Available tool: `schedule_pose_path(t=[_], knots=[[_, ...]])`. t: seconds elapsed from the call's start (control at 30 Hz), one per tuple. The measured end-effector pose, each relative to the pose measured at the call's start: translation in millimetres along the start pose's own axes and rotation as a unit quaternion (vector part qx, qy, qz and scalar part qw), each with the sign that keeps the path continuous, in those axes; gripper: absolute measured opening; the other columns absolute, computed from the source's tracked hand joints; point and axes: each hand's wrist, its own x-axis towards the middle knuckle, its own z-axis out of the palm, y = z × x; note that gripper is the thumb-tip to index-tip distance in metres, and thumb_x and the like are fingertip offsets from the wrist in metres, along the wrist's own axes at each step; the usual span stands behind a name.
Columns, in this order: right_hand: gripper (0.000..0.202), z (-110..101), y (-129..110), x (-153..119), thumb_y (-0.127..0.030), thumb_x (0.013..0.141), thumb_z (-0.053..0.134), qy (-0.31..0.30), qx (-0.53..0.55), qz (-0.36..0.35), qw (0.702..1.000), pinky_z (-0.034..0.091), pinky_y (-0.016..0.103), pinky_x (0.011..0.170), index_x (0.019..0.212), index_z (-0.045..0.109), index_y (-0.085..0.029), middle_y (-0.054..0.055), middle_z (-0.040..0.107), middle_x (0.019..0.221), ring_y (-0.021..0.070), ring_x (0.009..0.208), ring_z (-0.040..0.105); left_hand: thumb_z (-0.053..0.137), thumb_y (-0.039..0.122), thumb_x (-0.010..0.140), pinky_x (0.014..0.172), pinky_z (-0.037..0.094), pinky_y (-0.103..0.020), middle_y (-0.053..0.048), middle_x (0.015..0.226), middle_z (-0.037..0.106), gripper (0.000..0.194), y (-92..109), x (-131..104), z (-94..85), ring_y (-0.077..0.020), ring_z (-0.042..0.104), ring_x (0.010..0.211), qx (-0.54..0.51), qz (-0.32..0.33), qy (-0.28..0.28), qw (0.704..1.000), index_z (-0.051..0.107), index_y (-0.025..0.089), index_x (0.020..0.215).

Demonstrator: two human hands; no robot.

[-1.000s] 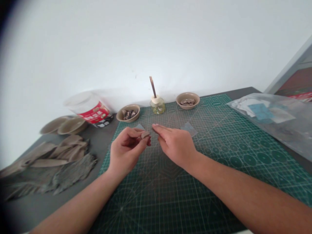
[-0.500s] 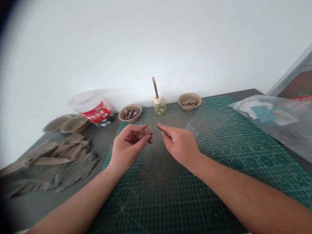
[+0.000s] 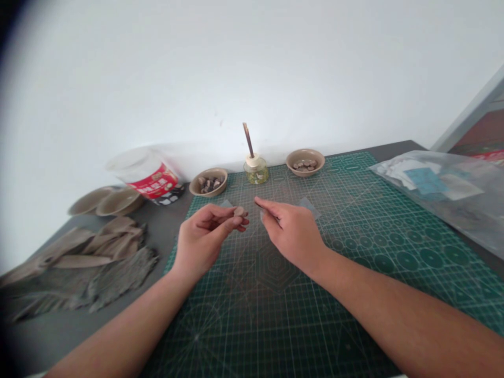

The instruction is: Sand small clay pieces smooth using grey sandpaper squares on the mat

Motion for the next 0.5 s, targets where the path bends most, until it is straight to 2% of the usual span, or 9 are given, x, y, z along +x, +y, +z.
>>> schedule_pose_path(t=[0.23,0.37,0.5], knots=[[0.031,-0.8,-4.0,-1.7,-0.017,0.096,0.058,0.009,0.023,0.015,1.0,0.058,0.03,0.093,0.121,0.073,-0.023,0.001,0.076,0.118,0.0204,0.105,0.074,0.08,0.024,0.08,0.075,0.062,-0.032,-0.004,0.086,0.077,0.018,-1.1,0.8,-0.3,-0.0172,0.074,0.075,0.028,-0.016,-0.016,0.999,0.069,0.016,0.092],[0.031,-0.8,-5.2,-2.8,-0.017,0.096,0.057,0.014,0.032,-0.002,0.999,0.058,0.028,0.094,0.123,0.073,-0.021,0.001,0.075,0.12,0.0192,0.107,0.073,0.083,0.021,0.075,0.079,0.061,-0.032,-0.008,0.101,0.077,0.02,3.4,1.3,0.3,-0.0204,0.074,0.091,0.045,0.015,-0.009,0.999,0.064,0.016,0.08],[0.032,-0.9,-5.9,-4.6,-0.015,0.096,0.055,0.009,0.019,-0.028,0.999,0.057,0.027,0.094,0.124,0.071,-0.019,0.002,0.075,0.121,0.0187,0.107,0.073,0.081,0.021,0.078,0.07,0.06,-0.029,-0.004,0.085,0.076,0.02,2.6,2.4,-0.5,-0.0161,0.072,0.074,0.041,0.008,-0.018,0.999,0.064,0.015,0.086]])
